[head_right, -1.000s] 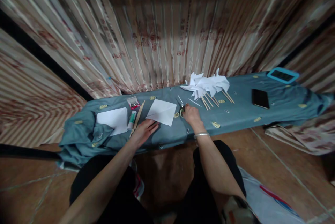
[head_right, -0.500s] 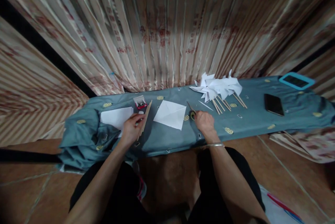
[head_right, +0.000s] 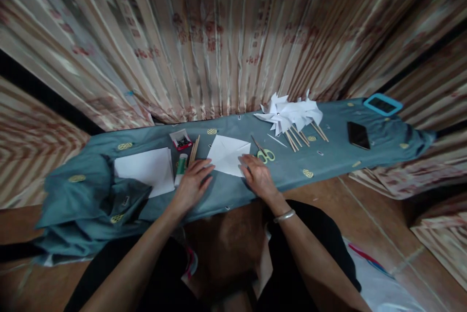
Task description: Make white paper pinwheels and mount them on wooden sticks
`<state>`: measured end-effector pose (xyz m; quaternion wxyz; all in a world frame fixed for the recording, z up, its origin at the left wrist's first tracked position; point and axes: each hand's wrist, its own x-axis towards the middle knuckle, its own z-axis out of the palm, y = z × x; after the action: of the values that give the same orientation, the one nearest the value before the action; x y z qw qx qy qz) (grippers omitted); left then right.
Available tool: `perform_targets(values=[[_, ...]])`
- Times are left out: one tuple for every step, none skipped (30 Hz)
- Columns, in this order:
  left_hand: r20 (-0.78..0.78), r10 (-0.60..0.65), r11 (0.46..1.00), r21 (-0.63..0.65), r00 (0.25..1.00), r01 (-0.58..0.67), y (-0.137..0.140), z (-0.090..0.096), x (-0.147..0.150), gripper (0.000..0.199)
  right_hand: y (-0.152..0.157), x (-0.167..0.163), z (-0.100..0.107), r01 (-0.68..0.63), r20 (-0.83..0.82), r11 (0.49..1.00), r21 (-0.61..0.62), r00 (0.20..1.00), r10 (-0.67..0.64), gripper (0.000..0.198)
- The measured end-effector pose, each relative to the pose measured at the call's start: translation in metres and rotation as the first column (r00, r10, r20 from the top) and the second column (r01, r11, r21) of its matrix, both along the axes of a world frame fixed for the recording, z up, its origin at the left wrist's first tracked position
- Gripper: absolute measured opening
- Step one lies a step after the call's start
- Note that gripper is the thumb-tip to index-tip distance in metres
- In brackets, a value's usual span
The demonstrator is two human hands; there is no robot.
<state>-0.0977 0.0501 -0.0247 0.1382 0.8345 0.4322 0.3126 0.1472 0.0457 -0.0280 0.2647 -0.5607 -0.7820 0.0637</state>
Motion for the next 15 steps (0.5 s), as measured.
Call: perform_targets(values=[[-0.03, -0.034, 0.999, -0.003, 0.999, 0.034, -0.002, -0.001, 0.009, 0.032, -0.002, -0.005, -0.002, -0.026, 0.011, 1.0, 0.003, 1.0, 0.026, 0.038], [-0.063, -0.068, 0.998, -0.015, 0.996, 0.067, -0.003, -0.001, 0.017, 0.034, -0.005, -0.009, -0.004, -0.043, 0.032, 0.999, 0.0, 0.999, 0.043, 0.039], [-0.092, -0.083, 0.996, -0.03, 0.992, 0.08, -0.005, -0.002, 0.024, 0.036, -0.007, -0.012, -0.006, -0.051, 0.058, 0.999, -0.007, 0.997, 0.051, 0.041], [-0.123, -0.084, 0.995, -0.055, 0.989, 0.078, -0.005, -0.002, 0.029, 0.039, -0.009, -0.015, -0.008, -0.05, 0.084, 0.999, -0.012, 0.995, 0.051, 0.042], [-0.153, -0.085, 0.994, -0.083, 0.985, 0.073, -0.006, -0.003, 0.033, 0.04, -0.01, -0.018, -0.01, -0.044, 0.108, 0.999, -0.015, 0.993, 0.046, 0.042], [-0.179, -0.088, 0.992, -0.107, 0.98, 0.07, -0.006, -0.003, 0.036, 0.04, -0.012, -0.019, -0.012, -0.036, 0.127, 0.999, -0.015, 0.991, 0.038, 0.043], [-0.2, -0.088, 0.99, -0.125, 0.976, 0.064, -0.006, -0.004, 0.037, 0.039, -0.012, -0.021, -0.013, -0.029, 0.143, 0.999, -0.013, 0.989, 0.031, 0.043], [-0.212, -0.088, 0.989, -0.135, 0.973, 0.06, -0.006, -0.004, 0.037, 0.037, -0.013, -0.021, -0.014, -0.027, 0.155, 1.0, -0.01, 0.988, 0.028, 0.043], [-0.218, -0.087, 0.989, -0.138, 0.972, 0.058, -0.005, -0.005, 0.037, 0.035, -0.013, -0.022, -0.015, -0.029, 0.164, 1.0, -0.008, 0.986, 0.03, 0.043], [-0.218, -0.085, 0.989, -0.137, 0.972, 0.056, -0.005, -0.005, 0.036, 0.033, -0.014, -0.022, -0.014, -0.034, 0.171, 0.999, -0.005, 0.985, 0.034, 0.043], [-0.214, -0.083, 0.989, -0.136, 0.973, 0.054, -0.005, -0.006, 0.036, 0.033, -0.014, -0.022, -0.013, -0.041, 0.176, 0.999, -0.004, 0.983, 0.041, 0.043], [-0.21, -0.082, 0.989, -0.135, 0.974, 0.054, -0.005, -0.006, 0.036, 0.033, -0.014, -0.022, -0.013, -0.044, 0.18, 0.999, -0.002, 0.983, 0.044, 0.043], [-0.208, -0.083, 0.989, -0.135, 0.975, 0.055, -0.005, -0.006, 0.036, 0.033, -0.014, -0.021, -0.012, -0.044, 0.182, 0.999, 0.0, 0.982, 0.044, 0.043], [-0.206, -0.084, 0.989, -0.133, 0.975, 0.057, -0.005, -0.006, 0.036, 0.033, -0.013, -0.021, -0.011, -0.039, 0.181, 0.999, 0.004, 0.983, 0.038, 0.042], [-0.203, -0.084, 0.99, -0.13, 0.975, 0.058, -0.006, -0.005, 0.037, 0.032, -0.012, -0.021, -0.011, -0.03, 0.173, 0.999, 0.011, 0.984, 0.028, 0.04]])
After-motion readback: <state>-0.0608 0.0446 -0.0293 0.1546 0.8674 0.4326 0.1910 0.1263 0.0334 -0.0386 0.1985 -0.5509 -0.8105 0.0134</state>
